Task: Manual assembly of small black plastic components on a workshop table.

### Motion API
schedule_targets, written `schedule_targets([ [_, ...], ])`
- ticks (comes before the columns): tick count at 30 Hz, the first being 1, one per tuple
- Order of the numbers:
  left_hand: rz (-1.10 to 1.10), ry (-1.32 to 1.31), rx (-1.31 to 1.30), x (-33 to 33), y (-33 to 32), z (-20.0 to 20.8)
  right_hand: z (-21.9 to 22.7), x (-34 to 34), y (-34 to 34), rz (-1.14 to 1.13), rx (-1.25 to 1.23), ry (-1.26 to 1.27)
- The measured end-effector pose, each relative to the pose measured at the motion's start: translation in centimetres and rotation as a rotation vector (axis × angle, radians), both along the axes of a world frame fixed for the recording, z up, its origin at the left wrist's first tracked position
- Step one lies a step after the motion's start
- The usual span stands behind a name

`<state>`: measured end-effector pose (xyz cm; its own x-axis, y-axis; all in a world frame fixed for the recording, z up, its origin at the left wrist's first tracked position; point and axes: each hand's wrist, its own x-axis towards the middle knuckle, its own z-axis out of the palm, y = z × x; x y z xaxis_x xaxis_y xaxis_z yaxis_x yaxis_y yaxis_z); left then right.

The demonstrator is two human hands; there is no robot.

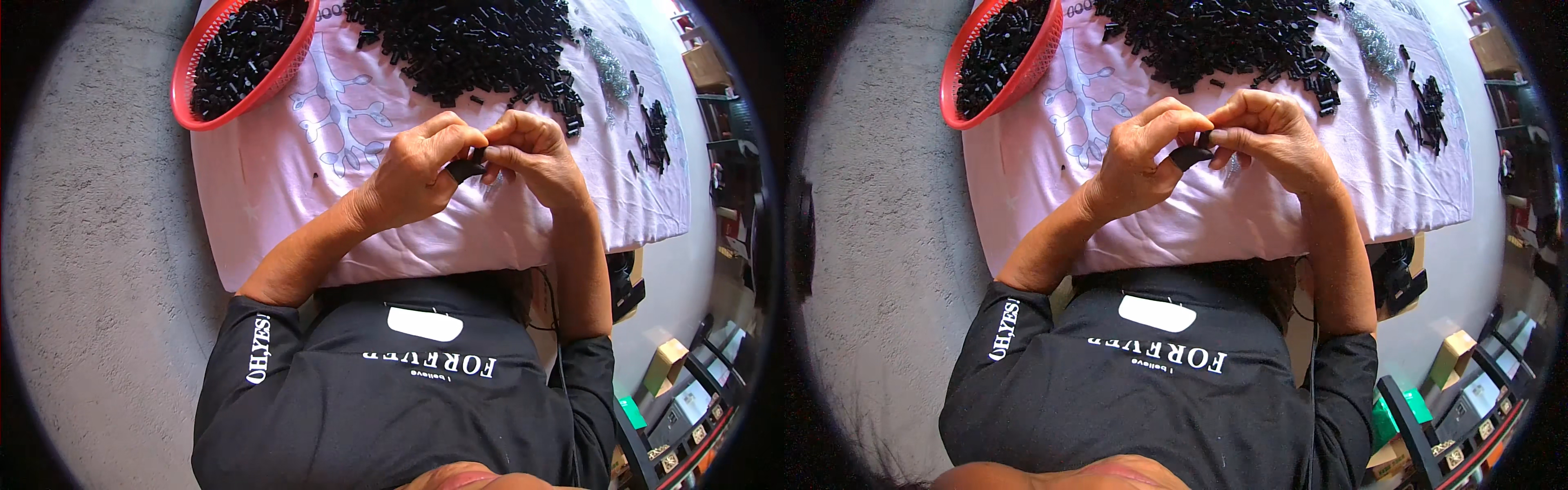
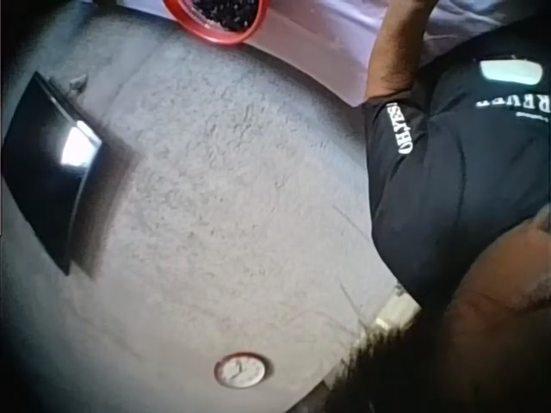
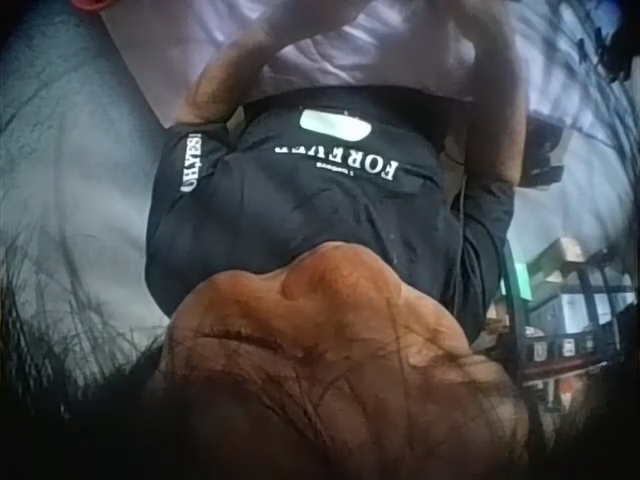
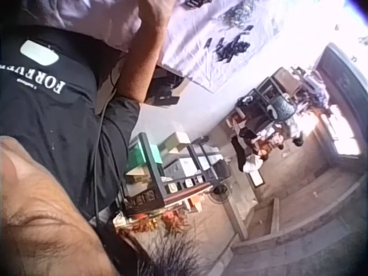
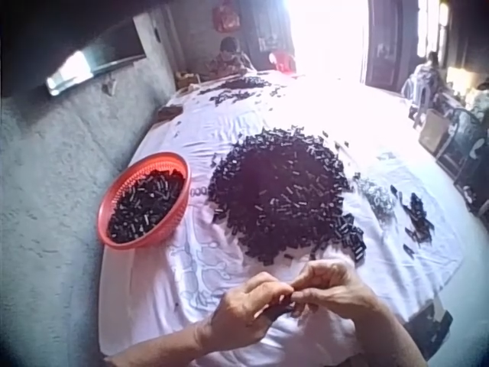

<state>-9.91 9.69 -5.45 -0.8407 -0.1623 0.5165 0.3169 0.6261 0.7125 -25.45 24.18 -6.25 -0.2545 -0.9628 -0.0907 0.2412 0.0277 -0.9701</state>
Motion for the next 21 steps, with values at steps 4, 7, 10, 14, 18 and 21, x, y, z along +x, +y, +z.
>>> schedule_targets([
  [4, 0.114, 0.056, -0.009, -0.1, -1.6, 1.1, 0.3, 0.0, -0.3, -0.133, -0.053, -0.008],
  [7, 0.392, 0.128, -0.226, 0.6, -6.2, 3.1, -0.8, -0.8, -0.1, -0.353, -0.073, 0.069],
  [10, 0.701, 0.186, -0.276, 2.2, -10.1, 4.5, -1.7, -1.0, -0.3, -0.446, -0.043, 0.164],
  [14, 0.963, 0.203, -0.497, 4.1, -14.4, 4.4, -1.8, -0.6, -0.5, -0.507, -0.021, 0.277],
  [18, 1.023, 0.020, -0.462, 4.9, -15.3, 4.1, -1.6, -0.6, -0.6, -0.509, 0.003, 0.316],
  [21, 1.076, -0.029, -0.556, 4.5, -14.6, 4.3, -1.7, -0.5, -0.6, -0.485, 0.001, 0.307],
])
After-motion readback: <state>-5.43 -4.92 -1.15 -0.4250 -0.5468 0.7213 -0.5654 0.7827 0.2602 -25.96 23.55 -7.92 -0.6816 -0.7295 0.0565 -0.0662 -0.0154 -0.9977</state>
